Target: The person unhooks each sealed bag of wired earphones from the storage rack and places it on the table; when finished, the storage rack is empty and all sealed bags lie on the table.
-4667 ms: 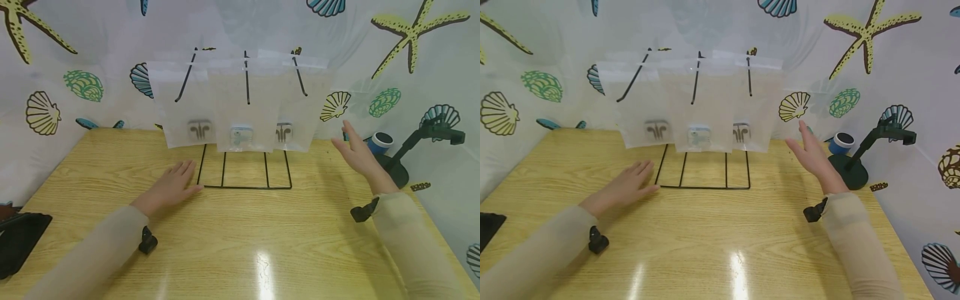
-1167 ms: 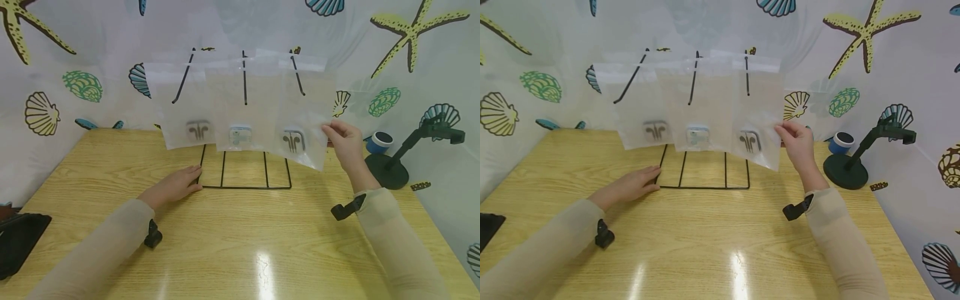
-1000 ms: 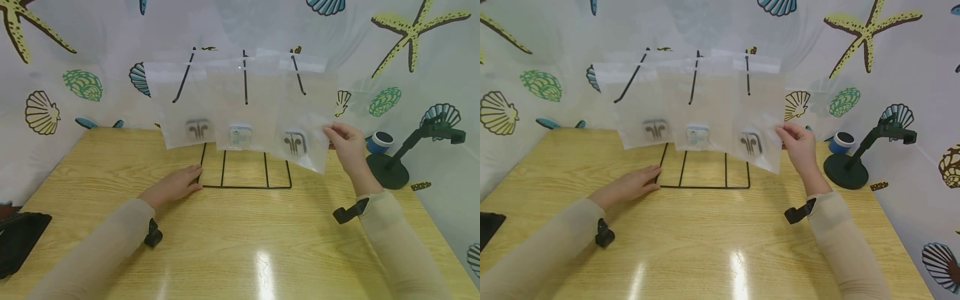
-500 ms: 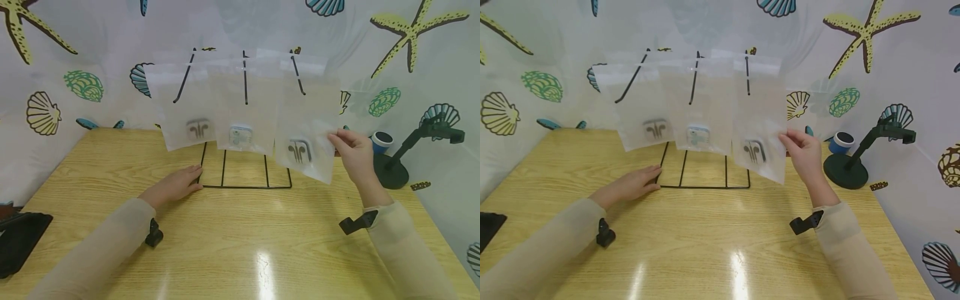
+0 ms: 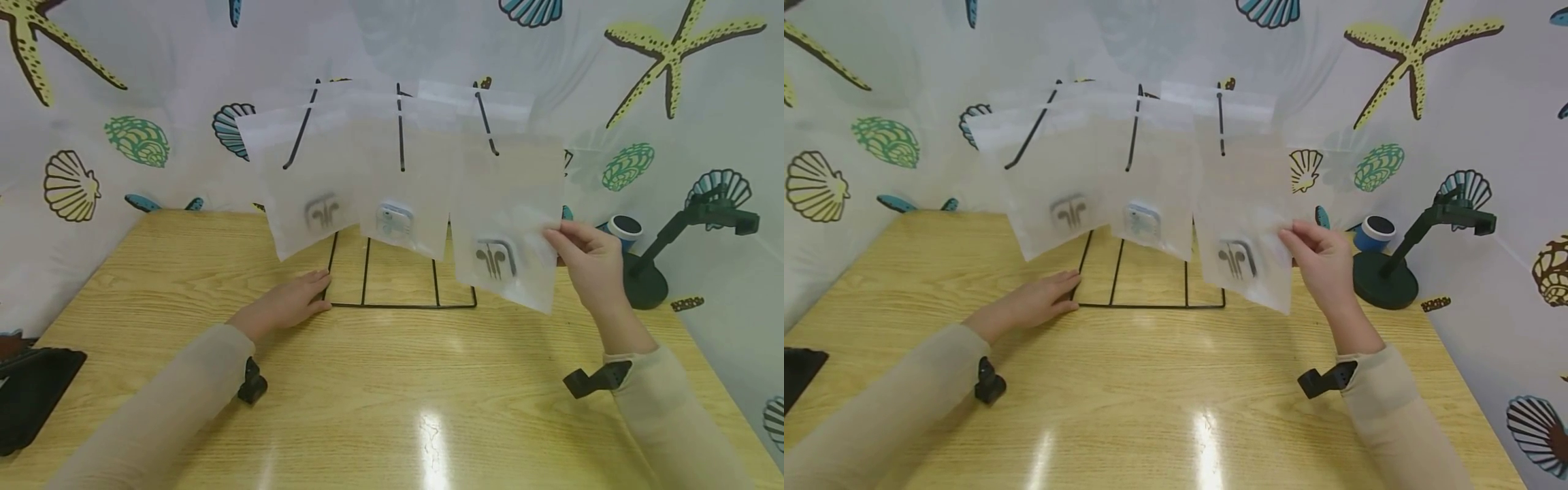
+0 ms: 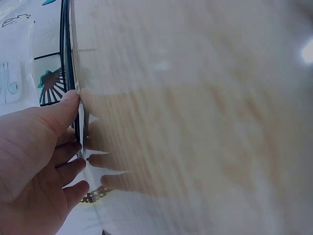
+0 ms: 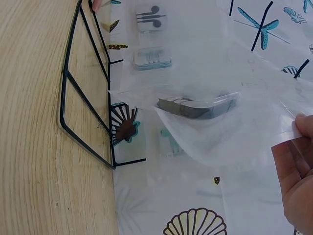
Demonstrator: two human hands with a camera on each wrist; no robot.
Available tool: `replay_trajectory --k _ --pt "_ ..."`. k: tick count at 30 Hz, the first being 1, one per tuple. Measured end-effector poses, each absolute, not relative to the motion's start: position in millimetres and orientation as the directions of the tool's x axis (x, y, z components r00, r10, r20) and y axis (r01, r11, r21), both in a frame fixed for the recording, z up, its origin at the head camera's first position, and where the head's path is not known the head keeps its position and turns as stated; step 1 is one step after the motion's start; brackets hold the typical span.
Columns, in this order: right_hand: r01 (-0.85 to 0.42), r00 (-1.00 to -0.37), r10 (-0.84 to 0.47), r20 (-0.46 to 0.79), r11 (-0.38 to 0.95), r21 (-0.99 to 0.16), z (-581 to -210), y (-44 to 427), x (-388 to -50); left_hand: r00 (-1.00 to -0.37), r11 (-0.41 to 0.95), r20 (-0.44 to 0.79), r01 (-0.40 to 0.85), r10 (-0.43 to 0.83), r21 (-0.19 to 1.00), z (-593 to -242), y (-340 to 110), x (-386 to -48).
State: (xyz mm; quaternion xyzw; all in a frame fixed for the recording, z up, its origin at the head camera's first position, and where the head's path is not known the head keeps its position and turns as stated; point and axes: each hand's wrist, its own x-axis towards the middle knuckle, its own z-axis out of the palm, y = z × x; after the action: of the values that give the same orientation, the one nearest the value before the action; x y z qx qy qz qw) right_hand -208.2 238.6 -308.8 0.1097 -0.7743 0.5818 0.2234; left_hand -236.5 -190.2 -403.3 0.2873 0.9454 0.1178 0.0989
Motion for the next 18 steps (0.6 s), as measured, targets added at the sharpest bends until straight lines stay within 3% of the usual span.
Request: replay_trajectory --k 18 --pt "-0.454 -0.861 0.096 0.500 0.300 -0.839 -306 243 -188 -0.818 0.809 -0.127 0.510 0.562 0.292 -403 -190 -237"
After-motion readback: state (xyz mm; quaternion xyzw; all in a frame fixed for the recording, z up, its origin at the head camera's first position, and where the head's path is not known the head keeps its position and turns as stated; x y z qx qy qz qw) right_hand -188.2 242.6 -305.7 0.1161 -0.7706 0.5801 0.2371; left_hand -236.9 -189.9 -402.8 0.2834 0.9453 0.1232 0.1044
